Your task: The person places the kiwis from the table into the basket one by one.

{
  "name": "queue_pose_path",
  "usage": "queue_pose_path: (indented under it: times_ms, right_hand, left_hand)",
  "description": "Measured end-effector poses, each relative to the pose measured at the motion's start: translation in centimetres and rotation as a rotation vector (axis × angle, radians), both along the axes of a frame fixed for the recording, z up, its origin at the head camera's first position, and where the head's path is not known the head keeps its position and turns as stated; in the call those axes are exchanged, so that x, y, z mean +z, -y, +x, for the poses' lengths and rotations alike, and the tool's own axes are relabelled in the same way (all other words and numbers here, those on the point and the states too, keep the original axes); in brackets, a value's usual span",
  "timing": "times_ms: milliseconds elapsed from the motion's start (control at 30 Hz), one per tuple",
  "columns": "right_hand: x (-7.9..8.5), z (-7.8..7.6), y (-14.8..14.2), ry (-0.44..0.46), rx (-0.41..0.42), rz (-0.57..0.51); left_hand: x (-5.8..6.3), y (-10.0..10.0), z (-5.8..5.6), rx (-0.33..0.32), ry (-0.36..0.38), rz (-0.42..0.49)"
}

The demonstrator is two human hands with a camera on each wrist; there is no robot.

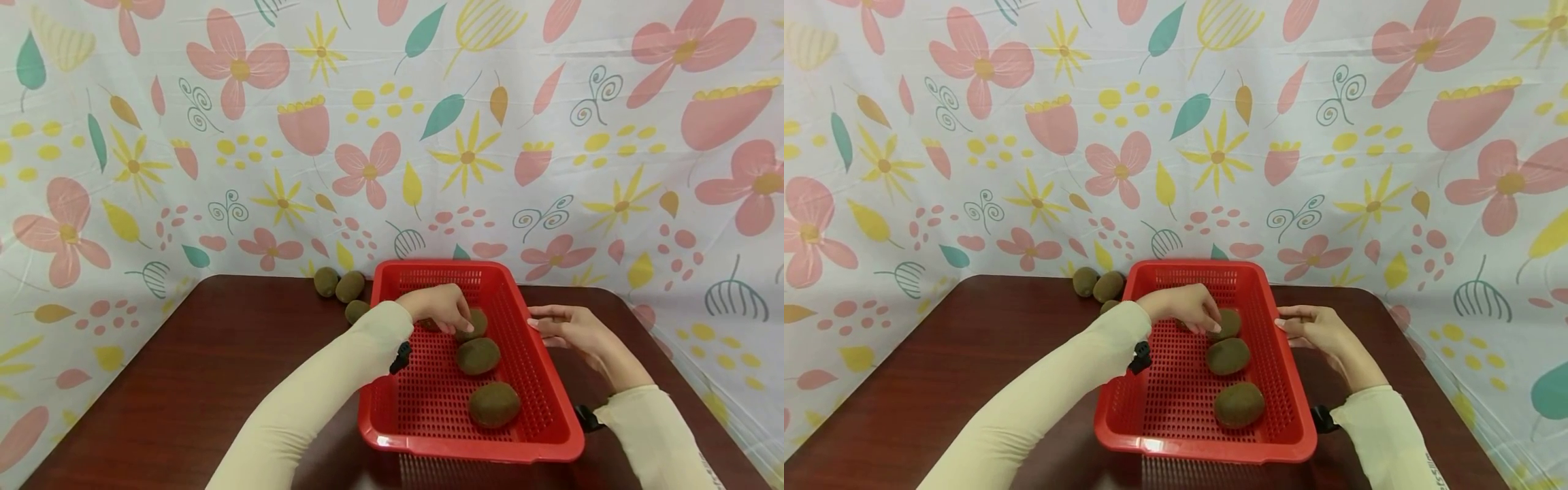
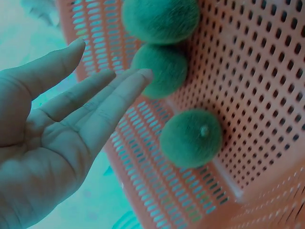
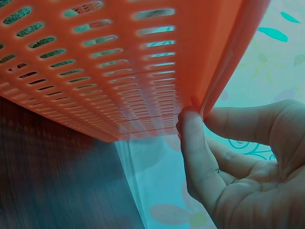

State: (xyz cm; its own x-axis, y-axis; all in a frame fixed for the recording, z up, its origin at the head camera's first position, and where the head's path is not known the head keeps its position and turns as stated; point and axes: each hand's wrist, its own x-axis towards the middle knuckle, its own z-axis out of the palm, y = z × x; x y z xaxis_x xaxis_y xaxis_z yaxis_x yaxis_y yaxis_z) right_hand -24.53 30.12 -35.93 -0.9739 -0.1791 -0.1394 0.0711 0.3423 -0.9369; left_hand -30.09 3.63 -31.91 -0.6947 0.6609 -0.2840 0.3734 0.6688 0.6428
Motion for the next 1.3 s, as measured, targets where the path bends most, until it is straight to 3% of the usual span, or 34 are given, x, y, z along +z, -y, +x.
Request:
queue_pose_path:
  times_ms: [367, 533, 667, 833, 1067, 1300]
  right_hand:
    - [0.0, -0.1, 0.0, -0.002, 0.005, 0.003]
    - [0.0, -0.1, 0.1, -0.002, 0.002, 0.005]
    - [-0.1, -0.1, 0.1, -0.005, 0.003, 0.004]
    - [-0.1, -0.1, 0.0, -0.005, 0.0, 0.007]
    - [-0.2, -0.1, -0.1, -0.006, -0.011, 0.015]
    - [-0.3, -0.2, 0.0, -0.003, -0.011, 0.025]
  left_hand:
    - [3.0, 4.6, -2.1, 0.05, 0.036, 0.219]
    - [4.0, 7.2, -2.8, 0.128, 0.023, 0.295]
    - [4.1, 9.5, -3.3, 0.237, 0.019, 0.361]
    - [3.0, 12.6, -3.9, 0.399, -0.003, 0.412]
    - [-0.3, 16.1, -4.2, 0.686, -0.002, 0.377]
    - [-3.6, 17.4, -3.8, 0.796, 0.038, 0.239]
